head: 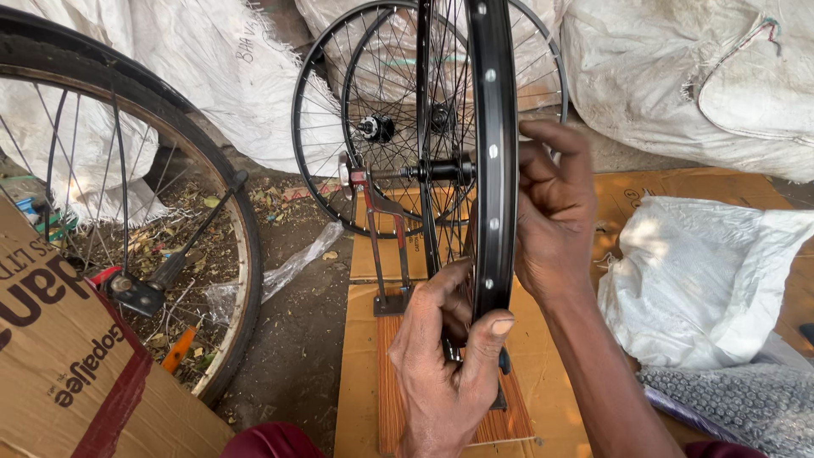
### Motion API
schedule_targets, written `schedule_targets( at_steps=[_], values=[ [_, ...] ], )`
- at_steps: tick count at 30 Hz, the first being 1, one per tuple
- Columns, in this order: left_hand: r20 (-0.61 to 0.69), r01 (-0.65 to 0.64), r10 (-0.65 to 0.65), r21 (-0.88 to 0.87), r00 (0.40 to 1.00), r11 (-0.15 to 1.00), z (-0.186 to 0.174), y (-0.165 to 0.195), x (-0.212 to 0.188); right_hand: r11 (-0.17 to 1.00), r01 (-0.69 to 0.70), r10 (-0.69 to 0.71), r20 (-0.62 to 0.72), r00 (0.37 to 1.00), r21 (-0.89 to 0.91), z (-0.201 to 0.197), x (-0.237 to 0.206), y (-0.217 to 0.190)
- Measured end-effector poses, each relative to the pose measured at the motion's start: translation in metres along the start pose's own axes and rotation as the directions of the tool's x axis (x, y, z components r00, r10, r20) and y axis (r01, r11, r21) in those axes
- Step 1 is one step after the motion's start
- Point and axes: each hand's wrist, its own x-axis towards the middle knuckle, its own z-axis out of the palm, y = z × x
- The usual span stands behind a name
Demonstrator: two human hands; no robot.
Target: The person sits on the ground and repeatedly applies a small white circular object to the rim of a bicycle wheel mounted on a truing stand. The person rotates the wheel to access different sections and uses a wrench to adjust the stand. The wheel is removed and reinstalled during the process.
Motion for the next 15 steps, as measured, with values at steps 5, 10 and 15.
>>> schedule_targets(
  at_steps=[5, 10, 15],
  values=[
    [0.041, -0.142, 0.138, 0.144, 0.990, 0.979, -0.004, 0.001, -0.003, 0.988, -0.153, 0.147, 0.238, 0.960, 0.005, -0.008, -0.005, 0.008],
    [0.064, -0.103, 0.094, 0.168, 0.994, 0.980, -0.003, -0.004, -0.003, 0.959, -0.194, 0.148, 0.219, 0.964, 0.206, -0.005, 0.001, 0.014],
    [0.089, -0.047, 0.038, 0.107, 0.995, 0.993, -0.005, -0.006, -0.003, 0.993, -0.062, 0.035, 0.239, 0.970, 0.105, 0.003, -0.001, 0.002]
  ],
)
